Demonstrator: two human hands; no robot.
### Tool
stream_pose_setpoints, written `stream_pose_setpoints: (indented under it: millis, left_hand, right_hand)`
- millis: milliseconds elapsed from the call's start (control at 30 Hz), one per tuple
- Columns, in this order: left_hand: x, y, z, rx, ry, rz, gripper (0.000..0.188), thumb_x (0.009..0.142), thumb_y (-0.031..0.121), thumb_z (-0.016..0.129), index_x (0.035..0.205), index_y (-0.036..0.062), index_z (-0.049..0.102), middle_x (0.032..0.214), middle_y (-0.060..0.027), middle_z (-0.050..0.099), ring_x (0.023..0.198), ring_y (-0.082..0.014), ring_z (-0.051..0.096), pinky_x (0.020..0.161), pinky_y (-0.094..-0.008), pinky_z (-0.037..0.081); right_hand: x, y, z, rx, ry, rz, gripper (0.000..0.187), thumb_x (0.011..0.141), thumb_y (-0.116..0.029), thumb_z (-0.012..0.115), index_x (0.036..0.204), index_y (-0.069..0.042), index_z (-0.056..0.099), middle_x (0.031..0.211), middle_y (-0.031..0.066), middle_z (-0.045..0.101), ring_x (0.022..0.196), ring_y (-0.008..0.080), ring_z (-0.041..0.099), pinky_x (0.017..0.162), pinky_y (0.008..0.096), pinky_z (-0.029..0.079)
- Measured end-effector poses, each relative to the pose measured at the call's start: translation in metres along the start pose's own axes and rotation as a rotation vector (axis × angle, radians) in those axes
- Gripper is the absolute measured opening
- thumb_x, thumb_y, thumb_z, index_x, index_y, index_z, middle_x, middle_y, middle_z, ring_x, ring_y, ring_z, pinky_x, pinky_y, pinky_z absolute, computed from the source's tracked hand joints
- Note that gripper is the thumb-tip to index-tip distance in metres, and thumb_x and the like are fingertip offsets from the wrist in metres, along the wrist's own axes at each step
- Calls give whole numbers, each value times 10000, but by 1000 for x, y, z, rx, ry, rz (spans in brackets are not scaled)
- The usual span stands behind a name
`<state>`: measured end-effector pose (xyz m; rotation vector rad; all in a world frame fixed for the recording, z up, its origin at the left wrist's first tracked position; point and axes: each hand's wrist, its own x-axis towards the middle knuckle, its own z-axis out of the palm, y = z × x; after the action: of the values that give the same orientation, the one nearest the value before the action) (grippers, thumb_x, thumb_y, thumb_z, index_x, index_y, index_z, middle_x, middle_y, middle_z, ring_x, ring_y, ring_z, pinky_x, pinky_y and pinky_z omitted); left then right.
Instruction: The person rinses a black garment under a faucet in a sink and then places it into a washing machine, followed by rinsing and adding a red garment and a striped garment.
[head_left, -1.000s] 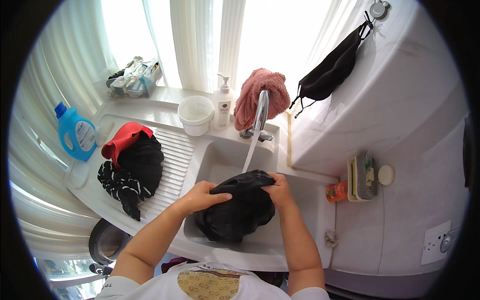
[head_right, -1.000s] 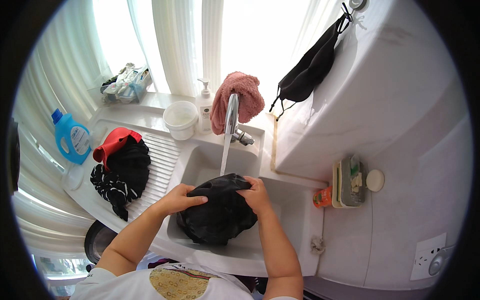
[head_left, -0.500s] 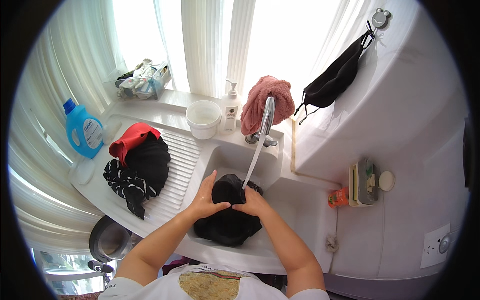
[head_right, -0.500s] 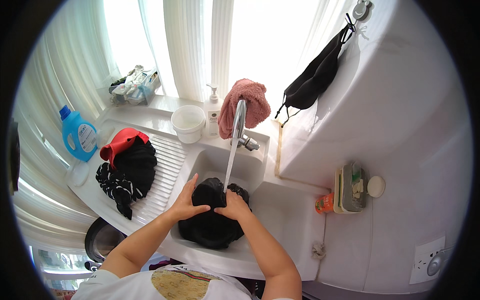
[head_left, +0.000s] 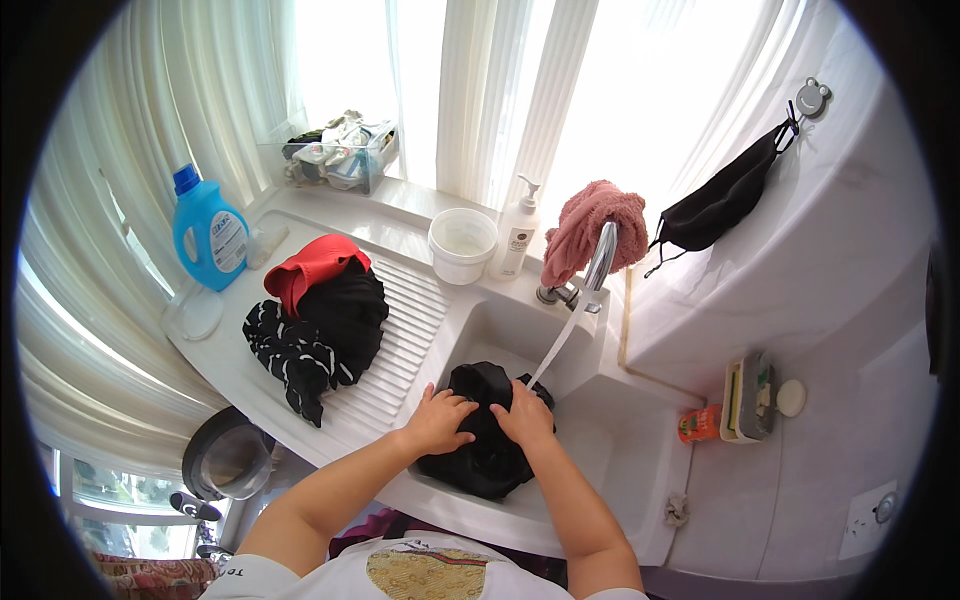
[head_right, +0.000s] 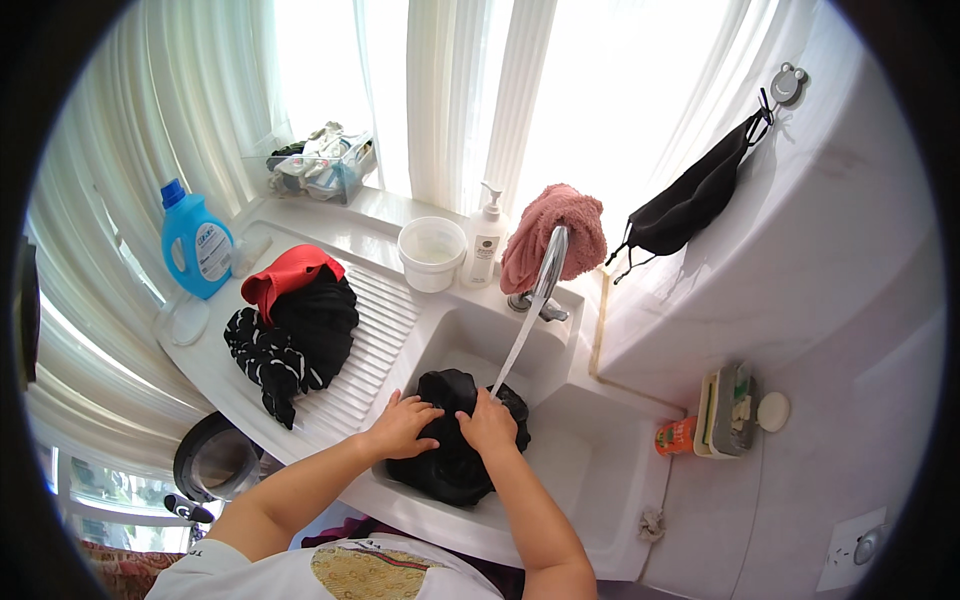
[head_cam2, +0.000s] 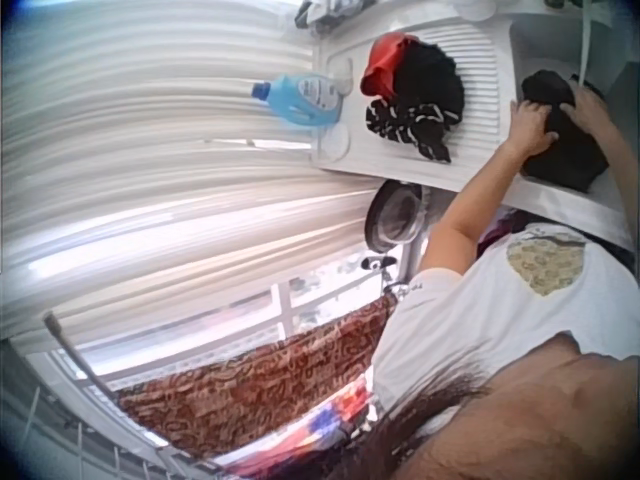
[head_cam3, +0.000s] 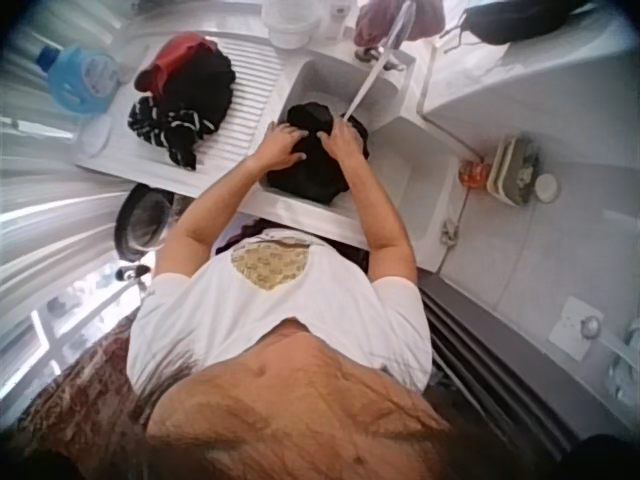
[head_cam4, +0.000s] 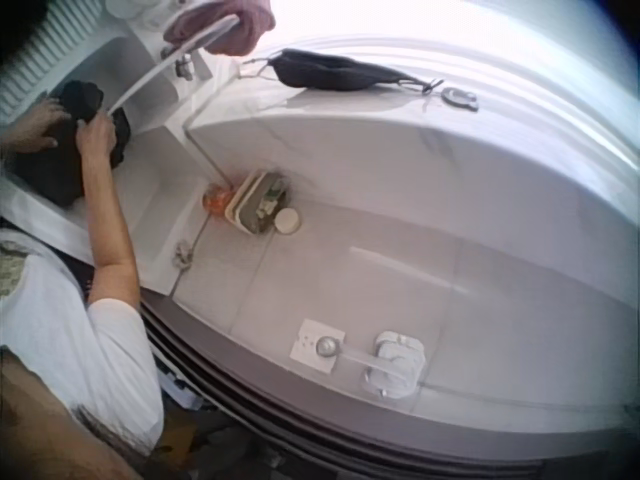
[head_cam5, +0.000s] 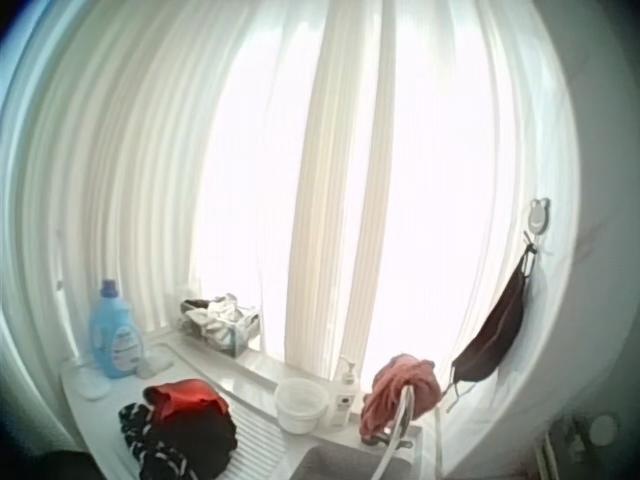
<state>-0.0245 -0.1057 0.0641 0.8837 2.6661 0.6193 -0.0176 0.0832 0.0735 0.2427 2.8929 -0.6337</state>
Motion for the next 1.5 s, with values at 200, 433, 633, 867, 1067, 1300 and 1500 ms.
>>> stream_pose_setpoints:
  millis: [200,433,633,867,1067,1300,1500]
  left_hand:
    - [4,-27,-100,309,840,56,470,734,208,722,1173,117,582,1283,-107,511,1267,-329,402,1049,-586,240]
    - [0,-117,-188,483,609,-628,587,771,269,717,1301,126,510,1316,-76,521,1203,-320,482,977,-553,362]
    - [-15,-128,-195,406,921,-363,227,829,151,623,1040,76,660,1029,-89,671,941,-312,605,804,-379,495]
    - [-53,-87,-231,477,1216,-142,219,866,119,597,1069,71,667,976,-104,683,879,-276,631,761,-365,504]
    - [-29,10,-207,325,1169,191,205,836,43,632,1038,24,660,972,-131,677,858,-305,635,764,-369,507]
    - [56,63,-60,-665,624,-29,197,836,105,630,1006,18,680,896,-169,682,783,-297,663,700,-333,514]
    - [85,70,20,-1456,326,-353,210,899,101,598,1043,-45,641,905,-103,672,762,-145,633,677,-271,522]
  right_hand:
    - [-3,25,23,237,232,66,508,770,-303,714,1177,-28,587,1211,192,584,1112,330,559,939,434,451]
    - [-43,13,65,-98,-322,-26,520,857,-437,561,1265,-115,567,1264,138,571,1184,345,517,1023,655,292]
    - [-54,14,44,-393,-763,39,494,876,-457,511,1156,-76,653,1214,183,592,1167,390,525,1058,703,126]
    - [-42,77,-2,-559,-841,267,580,786,-436,648,1215,-48,610,1295,162,555,1205,343,517,1047,555,324]
    - [-24,40,-52,-57,46,3,401,806,-370,663,1083,-80,664,963,123,694,951,269,658,798,337,512]
    - [-7,-13,-22,1755,-85,447,949,784,-753,495,1459,-144,221,1501,132,191,1354,339,229,997,640,281]
    - [-5,37,10,2033,-40,392,685,874,-646,469,1328,-134,443,1314,96,506,1187,266,498,1008,442,403]
